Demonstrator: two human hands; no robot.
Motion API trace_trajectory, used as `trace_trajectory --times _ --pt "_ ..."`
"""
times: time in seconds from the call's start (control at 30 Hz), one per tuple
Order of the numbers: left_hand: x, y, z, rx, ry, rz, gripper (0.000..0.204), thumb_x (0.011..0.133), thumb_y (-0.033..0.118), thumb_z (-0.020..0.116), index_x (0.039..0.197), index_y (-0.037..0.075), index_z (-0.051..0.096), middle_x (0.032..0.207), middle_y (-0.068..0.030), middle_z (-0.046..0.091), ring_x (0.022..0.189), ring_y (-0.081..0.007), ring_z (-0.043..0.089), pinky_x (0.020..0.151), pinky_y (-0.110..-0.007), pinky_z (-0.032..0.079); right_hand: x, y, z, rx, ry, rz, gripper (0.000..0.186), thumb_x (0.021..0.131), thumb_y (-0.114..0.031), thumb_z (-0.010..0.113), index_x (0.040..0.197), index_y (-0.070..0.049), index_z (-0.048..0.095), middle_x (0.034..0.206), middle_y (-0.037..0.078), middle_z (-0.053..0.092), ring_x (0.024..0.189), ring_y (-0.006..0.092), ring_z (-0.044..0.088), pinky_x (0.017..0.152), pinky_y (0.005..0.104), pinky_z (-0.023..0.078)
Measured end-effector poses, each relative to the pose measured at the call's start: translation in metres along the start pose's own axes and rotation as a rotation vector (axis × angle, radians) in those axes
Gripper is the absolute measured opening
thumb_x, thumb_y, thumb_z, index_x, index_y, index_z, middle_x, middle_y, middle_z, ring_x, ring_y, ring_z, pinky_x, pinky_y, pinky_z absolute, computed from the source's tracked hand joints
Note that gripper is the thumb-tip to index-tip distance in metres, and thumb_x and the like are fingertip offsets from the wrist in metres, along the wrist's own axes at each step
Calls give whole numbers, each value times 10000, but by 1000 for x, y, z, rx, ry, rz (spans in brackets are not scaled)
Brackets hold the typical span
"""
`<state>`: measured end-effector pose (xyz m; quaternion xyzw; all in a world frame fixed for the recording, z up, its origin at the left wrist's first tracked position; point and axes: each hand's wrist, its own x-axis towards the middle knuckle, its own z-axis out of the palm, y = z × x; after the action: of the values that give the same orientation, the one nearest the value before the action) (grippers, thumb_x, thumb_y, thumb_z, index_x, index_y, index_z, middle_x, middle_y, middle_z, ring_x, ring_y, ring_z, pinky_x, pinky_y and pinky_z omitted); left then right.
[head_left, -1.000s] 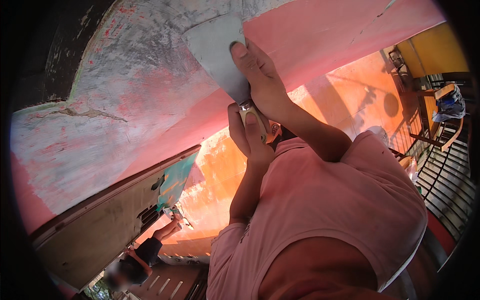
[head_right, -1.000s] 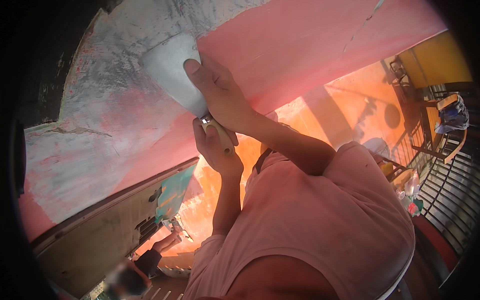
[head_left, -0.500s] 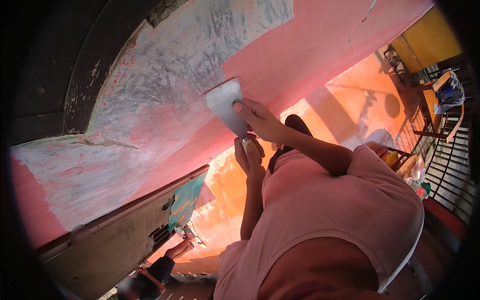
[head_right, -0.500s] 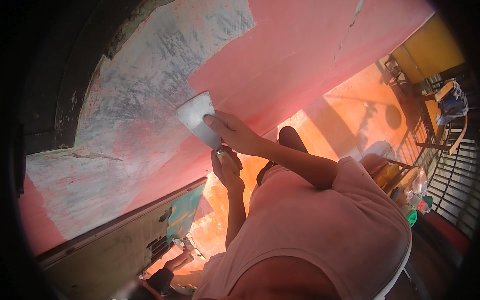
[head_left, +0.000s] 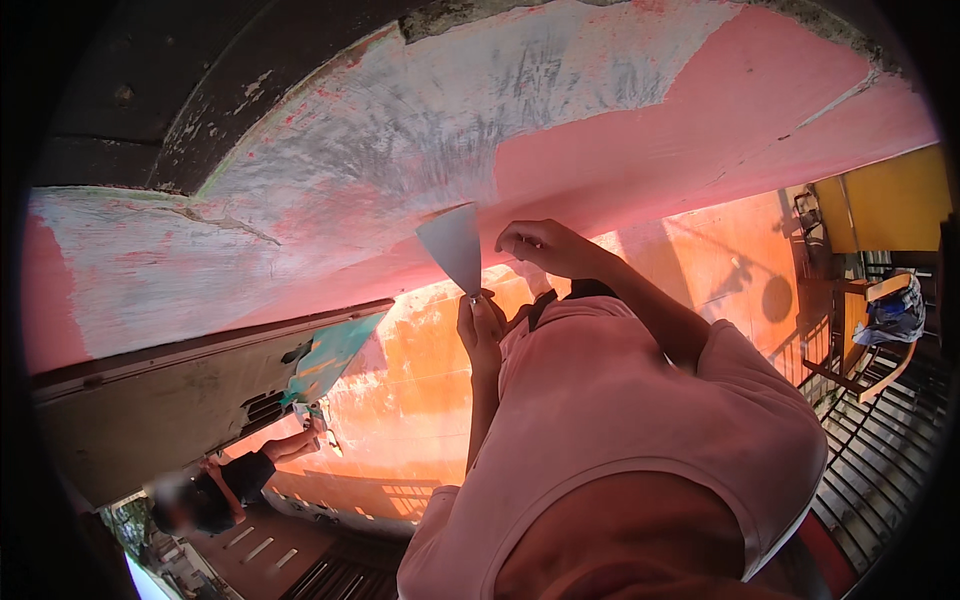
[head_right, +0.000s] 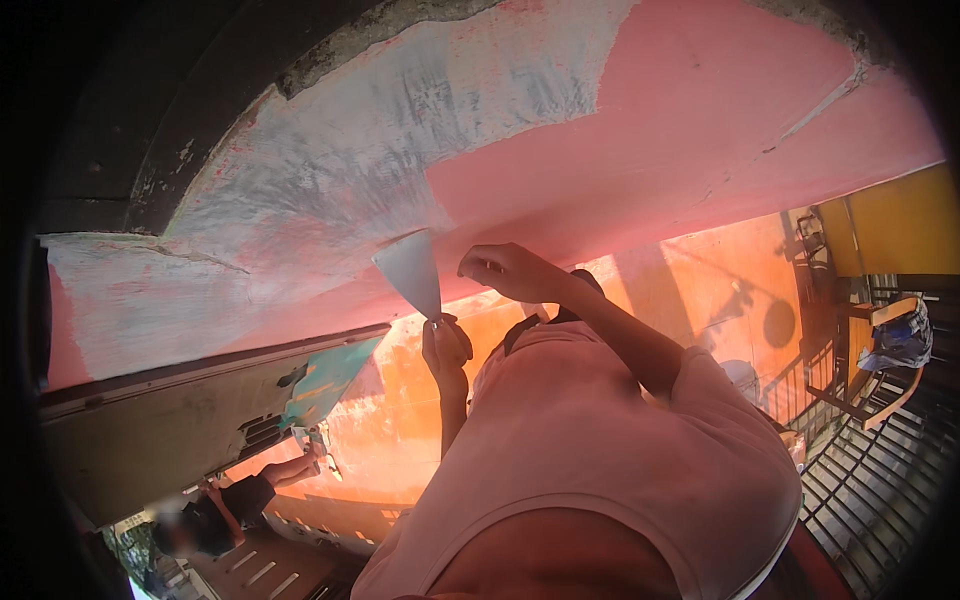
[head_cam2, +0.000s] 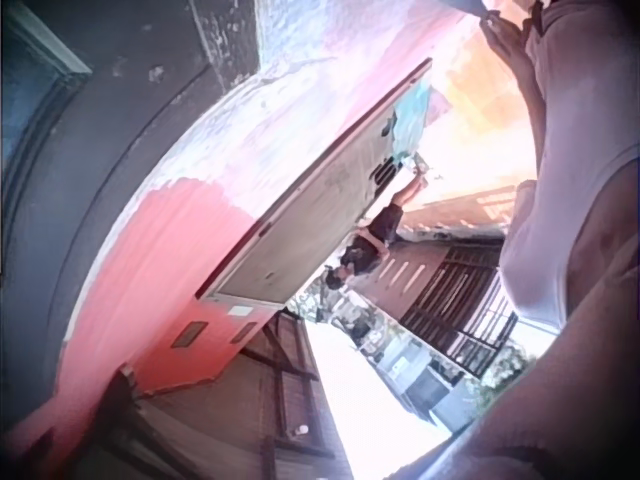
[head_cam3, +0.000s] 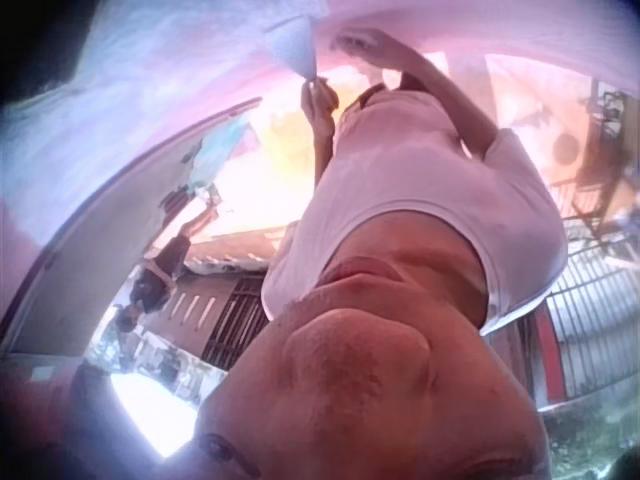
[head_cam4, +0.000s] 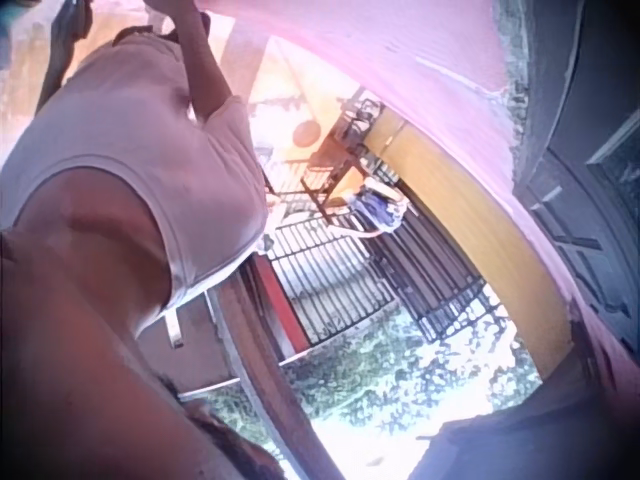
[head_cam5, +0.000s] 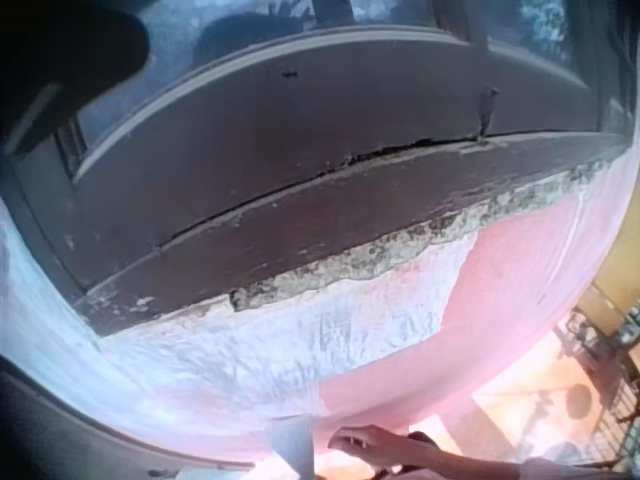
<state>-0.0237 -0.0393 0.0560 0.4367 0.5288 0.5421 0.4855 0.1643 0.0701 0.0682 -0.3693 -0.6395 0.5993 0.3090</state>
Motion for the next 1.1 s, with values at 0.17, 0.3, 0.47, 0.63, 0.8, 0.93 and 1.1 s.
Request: trace_trajectory --times 0.17,0.3,0.47,0.63,0.8,0.93,1.1 --pt "-8 -14 43 -150 28 -98 384 1058 371 373 1049 17 523 597 31 399 448 -43 324 414 -213 266 3 -6 5 166 -31 -1 253 1022 -246 512 942 -20 593 816 33 568 743 123 500 698 314 430" --pt "-14 -40 56 -212 142 -103 356 1075 347 358 1001 35 513 602 47 382 427 -21 277 390 -196 221 13 11 18 264 8 -44 293 1027 -241 506 857 -6 544 712 30 497 672 109 440 641 305 397" --pt "-2 -54 70 -191 150 75 362 1075 341 347 865 70 464 608 53 374 441 -12 283 391 -190 200 17 15 14 175 71 -155 335 1021 -230 511 795 15 536 633 25 459 604 97 398 568 308 363" --pt "-11 -53 74 -332 140 54 356 1066 327 370 878 45 479 554 60 342 407 -23 260 379 -211 206 19 16 19 119 162 -181 338 1007 -184 529 739 16 480 575 18 390 558 80 343 509 312 308" --pt "-8 -56 82 -408 153 75 360 1052 347 401 932 26 511 544 59 332 408 -23 247 377 -214 197 13 15 26 92 247 -170 351 1002 -168 542 716 0 424 565 13 331 544 78 294 488 310 272" --pt "-9 -61 81 -416 187 51 345 1047 335 406 944 24 516 531 58 319 402 -26 238 373 -215 196 16 10 23 98 234 -225 351 1005 -170 541 719 -1 428 548 9 309 527 78 273 476 312 256" --pt "-11 -49 79 -429 177 32 336 1041 323 398 912 28 495 525 50 312 378 -33 225 355 -216 191 17 9 21 83 234 -209 341 1004 -167 544 727 7 445 537 15 333 521 75 284 470 311 258"
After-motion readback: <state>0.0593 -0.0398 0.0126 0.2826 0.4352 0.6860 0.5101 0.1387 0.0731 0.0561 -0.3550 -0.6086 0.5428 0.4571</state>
